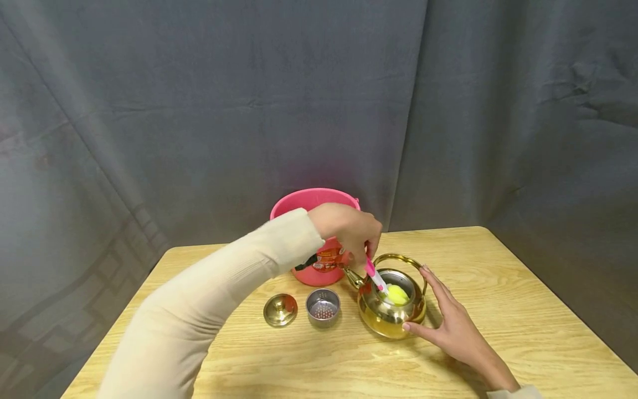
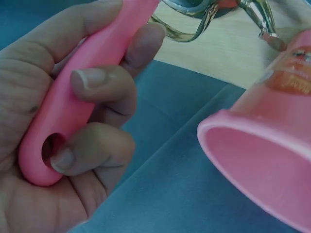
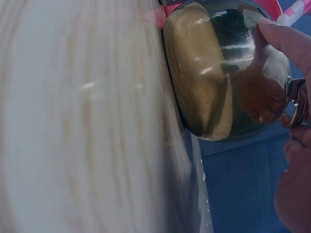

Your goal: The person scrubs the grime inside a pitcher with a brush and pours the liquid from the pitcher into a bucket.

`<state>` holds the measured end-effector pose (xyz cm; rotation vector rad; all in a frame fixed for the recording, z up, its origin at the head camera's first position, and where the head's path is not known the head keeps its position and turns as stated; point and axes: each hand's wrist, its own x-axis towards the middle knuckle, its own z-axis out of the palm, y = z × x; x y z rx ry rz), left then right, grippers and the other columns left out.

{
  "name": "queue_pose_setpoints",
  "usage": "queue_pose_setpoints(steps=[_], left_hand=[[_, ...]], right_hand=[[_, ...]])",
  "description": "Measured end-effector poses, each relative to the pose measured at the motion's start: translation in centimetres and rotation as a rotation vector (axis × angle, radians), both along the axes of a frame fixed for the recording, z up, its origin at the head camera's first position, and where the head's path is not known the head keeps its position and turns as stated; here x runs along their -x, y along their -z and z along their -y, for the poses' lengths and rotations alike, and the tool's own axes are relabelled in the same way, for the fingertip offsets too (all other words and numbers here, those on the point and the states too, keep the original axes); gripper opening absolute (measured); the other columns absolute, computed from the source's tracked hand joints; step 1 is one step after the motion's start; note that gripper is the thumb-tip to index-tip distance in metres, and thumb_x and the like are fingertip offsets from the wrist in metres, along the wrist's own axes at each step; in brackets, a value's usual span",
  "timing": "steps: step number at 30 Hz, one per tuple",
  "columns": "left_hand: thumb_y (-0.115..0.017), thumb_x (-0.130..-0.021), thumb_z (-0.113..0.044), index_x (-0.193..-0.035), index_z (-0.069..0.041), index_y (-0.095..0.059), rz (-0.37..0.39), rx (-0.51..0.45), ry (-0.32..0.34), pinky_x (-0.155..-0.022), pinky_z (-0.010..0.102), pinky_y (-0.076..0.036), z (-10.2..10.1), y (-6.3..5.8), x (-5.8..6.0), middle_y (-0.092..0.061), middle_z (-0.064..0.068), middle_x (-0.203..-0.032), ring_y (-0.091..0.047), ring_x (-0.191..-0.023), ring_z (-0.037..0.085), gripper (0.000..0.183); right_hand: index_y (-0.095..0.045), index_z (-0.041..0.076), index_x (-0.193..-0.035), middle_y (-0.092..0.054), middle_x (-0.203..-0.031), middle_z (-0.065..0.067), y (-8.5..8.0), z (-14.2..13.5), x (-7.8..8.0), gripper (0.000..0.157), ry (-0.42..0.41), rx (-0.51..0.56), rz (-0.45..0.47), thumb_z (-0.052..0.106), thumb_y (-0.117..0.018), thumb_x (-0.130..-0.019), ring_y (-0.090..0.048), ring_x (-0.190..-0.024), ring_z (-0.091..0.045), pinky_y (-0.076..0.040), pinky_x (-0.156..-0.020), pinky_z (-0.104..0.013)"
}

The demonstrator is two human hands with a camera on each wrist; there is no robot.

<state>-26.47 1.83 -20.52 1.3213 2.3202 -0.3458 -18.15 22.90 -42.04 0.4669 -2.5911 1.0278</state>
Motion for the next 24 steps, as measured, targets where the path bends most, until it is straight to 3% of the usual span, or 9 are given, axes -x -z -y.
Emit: queue_pose_setpoints(steps=[8, 13, 24], left_hand=[[-0.059, -0.074, -0.009, -0.066, -0.013, -0.068, -0.050, 0.034, 0.058, -0.045, 0.017, -0.030, -1.3, -0.9, -0.2, -0.051, -0.006, -0.052, -0.041, -0.048, 0.003, 0.012], [-0.060, -0.075, -0.009, -0.067, -0.015, -0.069, -0.059, 0.057, 0.021, -0.047, 0.017, -0.032, -2.0, -1.1, -0.5, -0.056, -0.004, -0.055, -0.045, -0.049, 0.003, 0.013], [-0.062, -0.073, -0.014, -0.065, -0.016, -0.065, -0.149, 0.145, 0.059, -0.046, 0.019, -0.030, -3.7, -1.7, -1.2, -0.063, -0.001, -0.062, -0.045, -0.049, 0.004, 0.010]], right_hand=[[-0.014, 0.027, -0.142, -0.014, -0.146, 0.000, -0.1, -0.1, 0.0, 0.103, -0.007, 0.006, -0.010, 0.042, -0.077, -0.063, -0.025, -0.123, -0.039, -0.026, -0.082, -0.067], [-0.014, 0.028, -0.142, -0.015, -0.146, 0.001, 0.0, -0.1, -0.1, 0.103, 0.001, 0.001, -0.008, 0.044, -0.077, -0.062, -0.026, -0.123, -0.040, -0.026, -0.082, -0.066], [-0.015, 0.027, -0.142, -0.015, -0.146, 0.001, -0.1, 0.0, 0.0, 0.103, -0.013, 0.012, -0.018, 0.042, -0.077, -0.062, -0.025, -0.124, -0.039, -0.026, -0.083, -0.066]])
